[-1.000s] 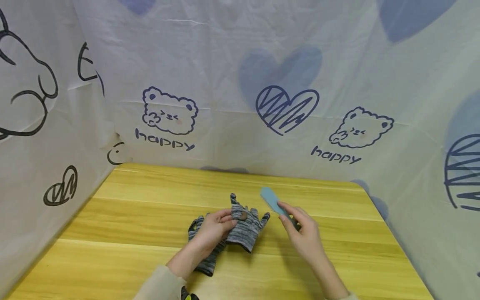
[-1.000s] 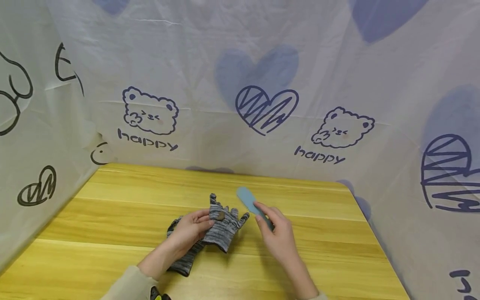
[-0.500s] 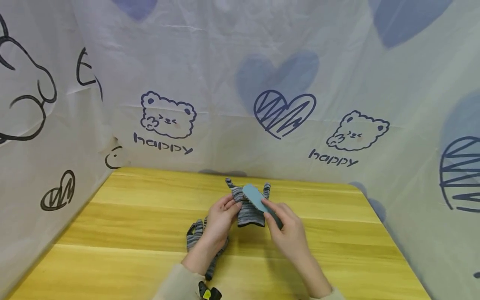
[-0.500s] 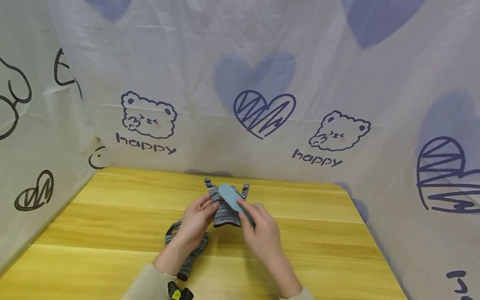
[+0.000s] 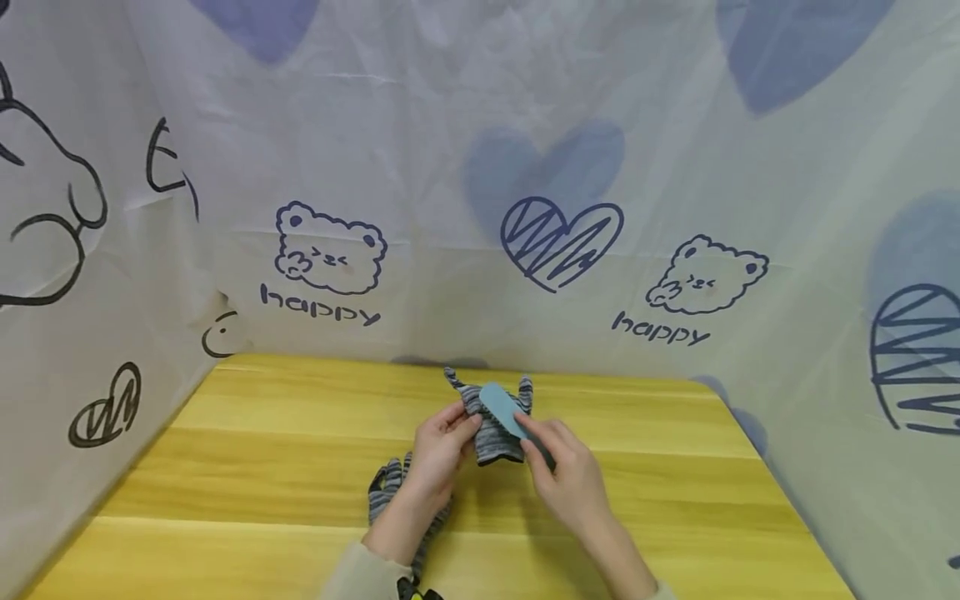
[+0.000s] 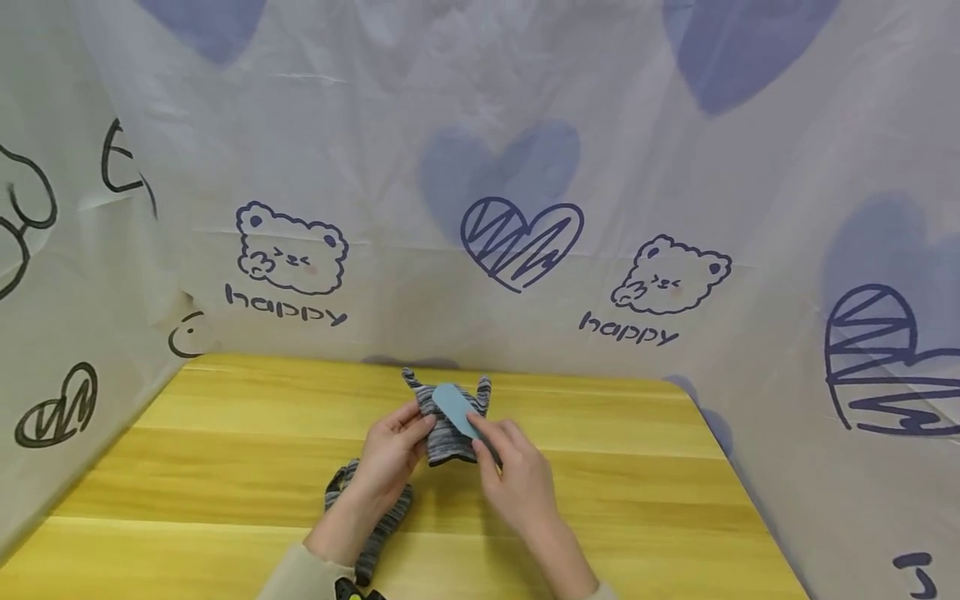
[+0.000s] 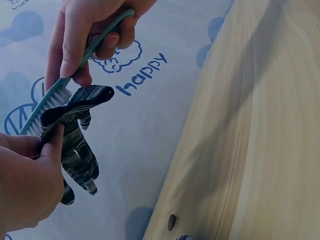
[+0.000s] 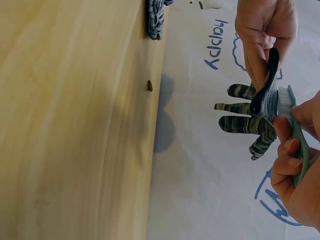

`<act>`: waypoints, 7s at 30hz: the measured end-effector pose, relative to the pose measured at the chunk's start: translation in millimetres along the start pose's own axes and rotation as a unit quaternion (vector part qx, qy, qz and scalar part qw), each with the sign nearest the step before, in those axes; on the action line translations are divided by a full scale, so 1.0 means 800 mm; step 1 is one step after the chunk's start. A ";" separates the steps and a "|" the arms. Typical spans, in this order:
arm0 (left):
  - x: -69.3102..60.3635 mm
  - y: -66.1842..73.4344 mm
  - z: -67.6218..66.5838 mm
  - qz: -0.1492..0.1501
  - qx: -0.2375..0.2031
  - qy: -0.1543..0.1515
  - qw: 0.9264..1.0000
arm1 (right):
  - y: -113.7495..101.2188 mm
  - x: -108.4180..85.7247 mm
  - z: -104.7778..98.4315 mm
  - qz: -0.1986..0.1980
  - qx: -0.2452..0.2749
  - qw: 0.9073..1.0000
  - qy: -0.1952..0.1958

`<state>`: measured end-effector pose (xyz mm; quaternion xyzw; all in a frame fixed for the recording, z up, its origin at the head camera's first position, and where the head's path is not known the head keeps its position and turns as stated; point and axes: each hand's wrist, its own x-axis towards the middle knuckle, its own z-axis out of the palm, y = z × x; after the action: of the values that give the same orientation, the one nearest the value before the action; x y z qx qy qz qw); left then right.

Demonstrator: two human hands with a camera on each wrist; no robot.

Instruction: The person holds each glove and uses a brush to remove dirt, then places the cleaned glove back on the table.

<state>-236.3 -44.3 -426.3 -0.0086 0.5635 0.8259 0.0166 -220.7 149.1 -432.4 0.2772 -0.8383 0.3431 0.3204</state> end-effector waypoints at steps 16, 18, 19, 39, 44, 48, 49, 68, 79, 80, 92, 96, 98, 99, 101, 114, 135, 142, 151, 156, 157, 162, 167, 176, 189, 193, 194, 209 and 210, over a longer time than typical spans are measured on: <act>0.000 0.000 -0.006 -0.015 -0.015 -0.016 1.000 | 0.007 -0.001 -0.010 0.008 -0.002 0.999 0.039; 0.001 0.000 -0.006 -0.013 -0.013 -0.016 1.000 | 0.008 0.000 -0.012 0.010 0.000 0.999 0.047; 0.002 0.000 -0.006 -0.011 -0.009 -0.016 1.000 | 0.008 0.001 -0.013 0.010 0.003 0.999 0.053; -0.001 -0.003 -0.002 -0.004 -0.018 -0.019 1.000 | 0.004 -0.003 -0.009 0.025 0.004 0.999 0.020; 0.000 -0.002 -0.002 0.002 -0.027 -0.018 0.999 | 0.010 -0.002 -0.012 0.036 -0.003 0.999 0.032; 0.001 -0.003 -0.003 0.004 -0.034 -0.020 0.999 | 0.011 -0.001 -0.015 0.035 -0.001 0.998 0.047; 0.002 -0.003 -0.003 0.003 -0.036 -0.022 0.999 | 0.011 0.000 -0.015 0.034 0.001 0.998 0.050; 0.000 -0.007 -0.001 -0.039 -0.064 -0.065 0.995 | 0.005 -0.004 -0.009 0.015 -0.010 1.000 -0.009; 0.003 -0.012 -0.005 -0.040 -0.068 -0.047 0.996 | 0.006 -0.004 -0.010 0.015 -0.017 0.999 -0.024; 0.003 -0.012 -0.006 -0.038 -0.068 -0.047 0.996 | 0.006 -0.004 -0.011 0.016 -0.018 0.999 -0.023; 0.005 -0.010 -0.008 -0.022 -0.087 -0.027 0.996 | 0.010 -0.003 -0.017 0.037 -0.007 0.999 0.030; 0.003 -0.010 -0.009 -0.022 -0.078 -0.029 0.996 | 0.009 -0.002 -0.017 0.050 0.003 0.998 0.043; 0.002 -0.009 -0.008 -0.025 -0.077 -0.028 0.996 | 0.008 -0.003 -0.016 0.053 0.006 0.998 0.037; 0.002 -0.010 -0.008 -0.025 -0.077 -0.029 0.996 | 0.008 -0.003 -0.015 0.054 0.008 0.998 0.031; 0.003 -0.010 -0.008 -0.026 -0.080 -0.029 0.996 | 0.008 -0.004 -0.013 0.054 0.010 0.998 0.018; 0.008 -0.005 -0.012 -0.017 -0.096 -0.017 0.995 | 0.014 -0.007 -0.011 0.106 0.003 0.994 -0.018; 0.010 -0.001 -0.020 -0.015 -0.091 -0.026 0.995 | 0.015 -0.003 -0.017 0.104 0.006 0.995 0.009; 0.009 0.002 -0.021 -0.016 -0.101 -0.025 0.994 | 0.016 -0.008 -0.012 0.108 0.002 0.994 -0.023; 0.011 0.004 -0.023 -0.006 -0.113 -0.020 0.993 | 0.022 -0.011 -0.010 0.128 -0.016 0.991 -0.035; 0.014 0.004 -0.025 -0.002 -0.119 -0.015 0.993 | 0.026 -0.010 -0.013 0.158 -0.024 0.986 -0.048; 0.014 0.005 -0.025 -0.001 -0.118 -0.014 0.993 | 0.027 -0.010 -0.013 0.167 -0.026 0.984 -0.050; 0.014 0.006 -0.027 -0.003 -0.112 -0.012 0.994 | 0.031 -0.011 -0.016 0.195 -0.029 0.979 -0.049; 0.013 0.005 -0.028 -0.007 -0.108 -0.011 0.994 | 0.027 -0.010 -0.014 0.152 -0.007 0.988 -0.019; 0.011 0.000 -0.026 -0.021 -0.098 -0.023 0.995 | 0.010 -0.011 0.000 0.042 0.045 0.998 -0.006; 0.007 -0.001 -0.027 -0.035 -0.084 -0.034 0.995 | 0.007 -0.013 0.006 0.038 0.046 0.998 -0.025; 0.007 0.001 -0.027 -0.036 -0.090 -0.033 0.995 | 0.009 -0.013 0.006 0.043 0.039 0.998 -0.021; 0.007 0.001 -0.027 -0.035 -0.092 -0.032 0.995 | 0.010 -0.013 0.005 0.047 0.038 0.998 -0.022; 0.008 0.003 -0.026 -0.029 -0.100 -0.025 0.994 | 0.016 -0.014 0.004 0.084 0.023 0.996 -0.010; 0.009 0.003 -0.026 -0.025 -0.106 -0.023 0.994 | 0.016 -0.014 0.004 0.094 0.022 0.995 -0.012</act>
<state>-243.9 -64.4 -431.7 -0.0056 0.4722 0.8801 0.0495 -223.4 157.4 -447.5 0.2085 -0.8565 0.3867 0.2710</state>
